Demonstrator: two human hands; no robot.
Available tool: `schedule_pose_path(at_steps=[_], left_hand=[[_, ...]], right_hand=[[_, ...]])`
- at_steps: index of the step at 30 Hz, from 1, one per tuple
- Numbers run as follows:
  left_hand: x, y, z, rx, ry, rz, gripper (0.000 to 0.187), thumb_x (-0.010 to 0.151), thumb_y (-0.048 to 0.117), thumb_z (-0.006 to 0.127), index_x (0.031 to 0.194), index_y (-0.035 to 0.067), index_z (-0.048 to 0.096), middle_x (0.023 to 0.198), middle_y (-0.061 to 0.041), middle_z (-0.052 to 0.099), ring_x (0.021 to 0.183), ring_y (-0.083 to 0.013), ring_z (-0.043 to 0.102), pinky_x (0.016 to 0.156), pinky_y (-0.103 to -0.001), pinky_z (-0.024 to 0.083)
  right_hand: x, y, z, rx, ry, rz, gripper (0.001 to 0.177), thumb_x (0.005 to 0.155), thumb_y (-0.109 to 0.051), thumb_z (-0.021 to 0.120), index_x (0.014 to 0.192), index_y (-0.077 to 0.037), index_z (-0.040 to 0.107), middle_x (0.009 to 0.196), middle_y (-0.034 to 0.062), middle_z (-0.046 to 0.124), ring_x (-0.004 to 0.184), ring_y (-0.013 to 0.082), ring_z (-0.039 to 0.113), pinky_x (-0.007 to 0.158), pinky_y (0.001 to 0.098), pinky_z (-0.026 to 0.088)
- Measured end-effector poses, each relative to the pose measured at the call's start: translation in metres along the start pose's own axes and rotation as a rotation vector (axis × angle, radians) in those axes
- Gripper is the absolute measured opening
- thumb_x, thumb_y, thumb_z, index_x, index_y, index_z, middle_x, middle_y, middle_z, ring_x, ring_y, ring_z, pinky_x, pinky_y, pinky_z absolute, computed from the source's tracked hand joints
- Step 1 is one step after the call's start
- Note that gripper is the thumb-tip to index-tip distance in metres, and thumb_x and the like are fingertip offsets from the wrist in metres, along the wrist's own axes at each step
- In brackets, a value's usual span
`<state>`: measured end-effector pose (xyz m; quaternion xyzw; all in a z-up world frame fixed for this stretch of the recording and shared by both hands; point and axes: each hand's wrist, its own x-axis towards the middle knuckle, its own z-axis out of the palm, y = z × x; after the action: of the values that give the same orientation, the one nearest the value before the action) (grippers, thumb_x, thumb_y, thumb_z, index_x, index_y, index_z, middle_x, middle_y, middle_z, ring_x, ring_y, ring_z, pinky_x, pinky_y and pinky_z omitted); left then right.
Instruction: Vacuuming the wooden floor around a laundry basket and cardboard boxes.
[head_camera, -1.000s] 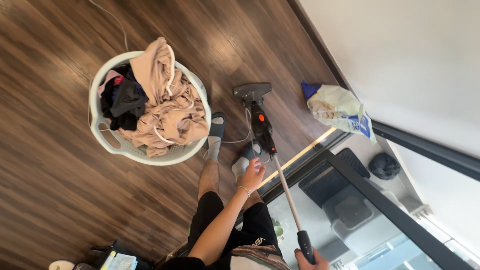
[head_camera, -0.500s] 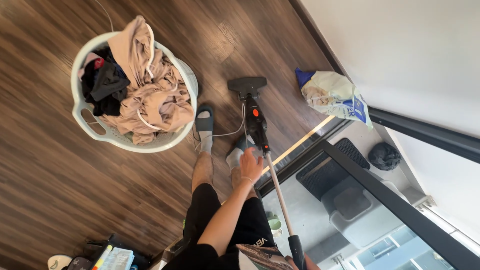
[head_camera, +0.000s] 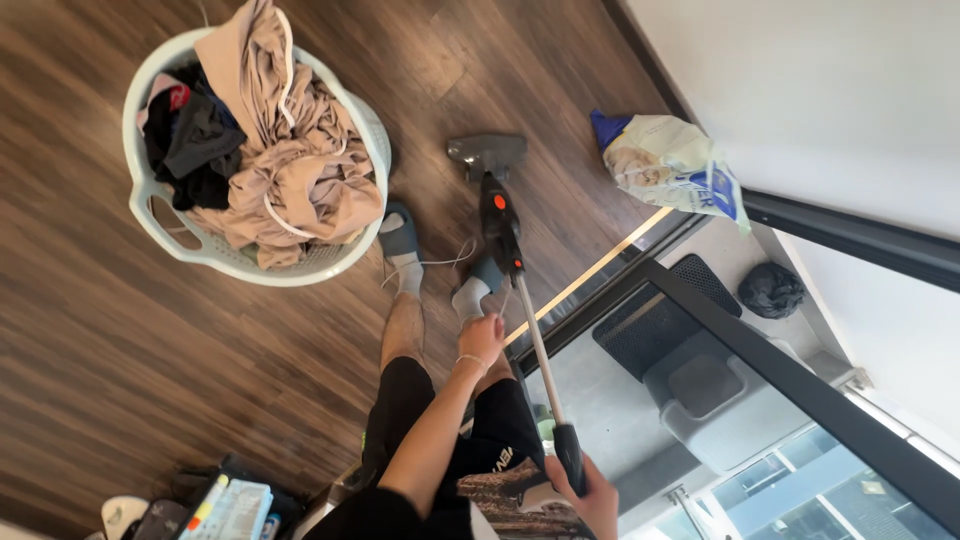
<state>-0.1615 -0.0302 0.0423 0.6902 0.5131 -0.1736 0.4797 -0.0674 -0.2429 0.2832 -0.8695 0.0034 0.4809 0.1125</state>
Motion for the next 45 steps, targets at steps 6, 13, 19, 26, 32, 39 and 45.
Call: schedule_pose_path(at_steps=[6,13,19,26,32,39,45], left_hand=[[-0.069,-0.018,-0.073,-0.286,0.094,0.008,0.034,0.103,0.04,0.051,0.1,0.013,0.071,0.086,-0.011,0.073,0.081,-0.0366,0.069,0.071,-0.048,0.052],[-0.141,-0.056,-0.138,-0.369,0.025,-0.072,0.043,0.101,0.047,0.052,0.093,0.012,0.074,0.077,-0.011,0.072,0.075,-0.0302,0.069,0.068,-0.04,0.051],[-0.183,-0.096,-0.211,-0.298,-0.037,0.015,0.042,0.099,0.045,0.057,0.094,0.006,0.072,0.078,-0.014,0.073,0.073,-0.0321,0.07,0.068,-0.039,0.052],[-0.214,-0.147,-0.194,-0.246,-0.046,0.185,0.032,0.094,0.034,0.064,0.096,0.005,0.076,0.086,-0.015,0.076,0.084,-0.0302,0.075,0.073,-0.037,0.055],[-0.248,-0.123,-0.176,-0.17,-0.174,0.16,0.031,0.097,0.034,0.063,0.103,0.005,0.073,0.08,-0.014,0.075,0.074,-0.0278,0.074,0.07,-0.037,0.056],[-0.263,-0.114,-0.161,-0.255,-0.262,0.161,0.029,0.1,0.028,0.057,0.101,0.003,0.072,0.065,-0.008,0.068,0.058,-0.0157,0.067,0.059,-0.031,0.052],[-0.281,-0.108,-0.141,-0.283,-0.194,0.224,0.029,0.1,0.026,0.058,0.097,0.001,0.073,0.063,-0.008,0.068,0.058,-0.0157,0.067,0.059,-0.031,0.051]], right_hand=[[-0.053,-0.175,-0.022,0.367,-0.199,-0.062,0.039,0.092,-0.031,0.067,0.122,-0.006,0.066,0.058,0.0021,0.058,0.046,0.0105,0.053,0.042,0.027,0.041],[-0.108,-0.177,0.02,0.424,-0.058,-0.065,0.031,0.094,-0.032,0.066,0.109,-0.005,0.07,0.049,0.004,0.051,0.033,0.013,0.043,0.033,0.0309,0.031],[-0.189,-0.144,0.072,0.501,-0.008,0.019,0.035,0.092,-0.034,0.07,0.105,-0.001,0.072,0.048,0.0028,0.049,0.033,0.0128,0.044,0.033,0.0316,0.032],[-0.207,-0.135,0.116,0.666,0.058,-0.003,0.041,0.095,-0.034,0.069,0.09,0.006,0.063,0.048,0.0051,0.051,0.032,0.0157,0.048,0.033,0.033,0.035],[-0.199,-0.141,0.104,0.691,0.156,0.07,0.037,0.093,-0.037,0.069,0.098,-0.001,0.068,0.051,0.0054,0.052,0.037,0.0159,0.05,0.036,0.034,0.04],[-0.221,-0.082,0.099,0.585,0.229,0.091,0.042,0.091,-0.041,0.069,0.109,-0.004,0.072,0.054,0.007,0.06,0.037,0.0174,0.057,0.039,0.0338,0.045],[-0.224,-0.03,0.105,0.738,0.163,0.059,0.035,0.091,-0.036,0.071,0.097,-0.002,0.068,0.051,0.0056,0.055,0.036,0.0162,0.052,0.035,0.0343,0.04]])
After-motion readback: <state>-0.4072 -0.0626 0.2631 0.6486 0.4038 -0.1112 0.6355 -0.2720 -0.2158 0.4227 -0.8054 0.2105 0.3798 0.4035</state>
